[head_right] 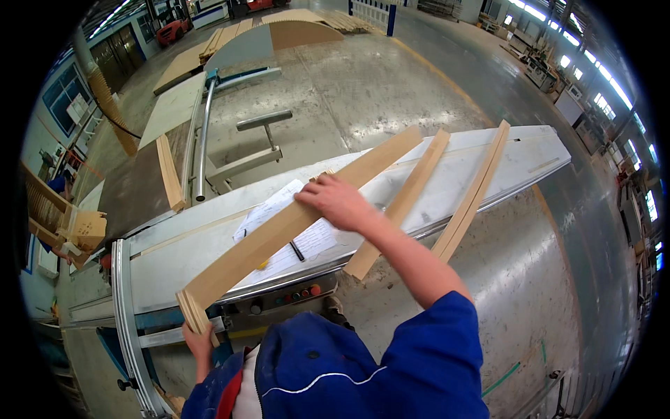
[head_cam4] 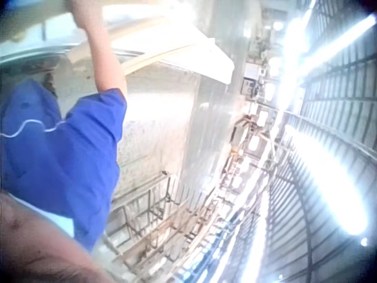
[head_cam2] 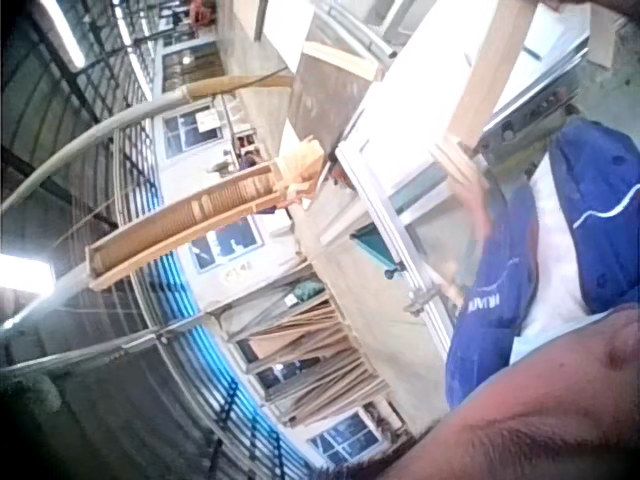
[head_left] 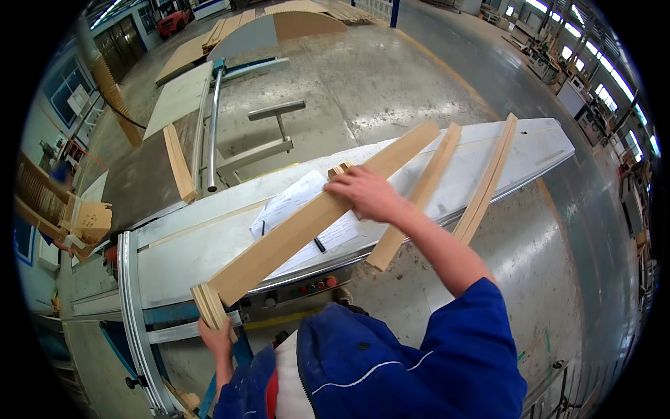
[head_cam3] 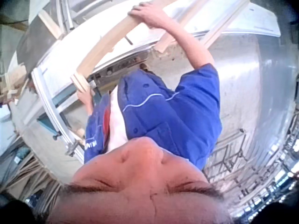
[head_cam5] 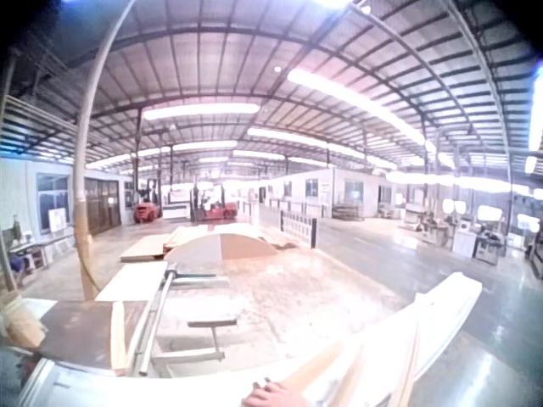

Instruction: The person uses a table saw to cut multiple wooden planks into smaller pieces. They repeatedly pick up planks, align them against the saw's fence, and push them through the blade. The person also measures the cut pieces with a tape measure and stacks them on the table.

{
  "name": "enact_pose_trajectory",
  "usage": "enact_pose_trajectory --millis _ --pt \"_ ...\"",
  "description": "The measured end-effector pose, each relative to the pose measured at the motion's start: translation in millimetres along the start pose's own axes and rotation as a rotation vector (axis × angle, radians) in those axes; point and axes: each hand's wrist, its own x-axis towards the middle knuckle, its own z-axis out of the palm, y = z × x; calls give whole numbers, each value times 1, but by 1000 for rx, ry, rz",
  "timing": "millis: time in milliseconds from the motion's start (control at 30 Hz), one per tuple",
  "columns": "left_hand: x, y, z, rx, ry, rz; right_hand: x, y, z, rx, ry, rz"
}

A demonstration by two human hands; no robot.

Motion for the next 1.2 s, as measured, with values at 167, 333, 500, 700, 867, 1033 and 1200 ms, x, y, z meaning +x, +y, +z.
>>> enact_pose_trajectory --millis 167,333,500,700,867,1033,1200 --pt "80 -4 54 174 5 -27 -46 100 -6 -57 -131 78" --pt "111 10 75 345 -45 -97 -74 166 11 -142 -239 45" --pt "110 55 79 528 77 112 -99 205 37 -125 -342 25" --pt "62 175 147 -39 -432 351 -117 222 60 -76 -444 61" --pt "-19 269 199 -195 -1063 388 -120 239 83 -77 -337 62" --pt "-53 303 233 -81 -1152 603 -104 243 81 -72 -566 151" --pt "-61 311 246 -30 -1099 645 -115 247 89 -141 -485 204"
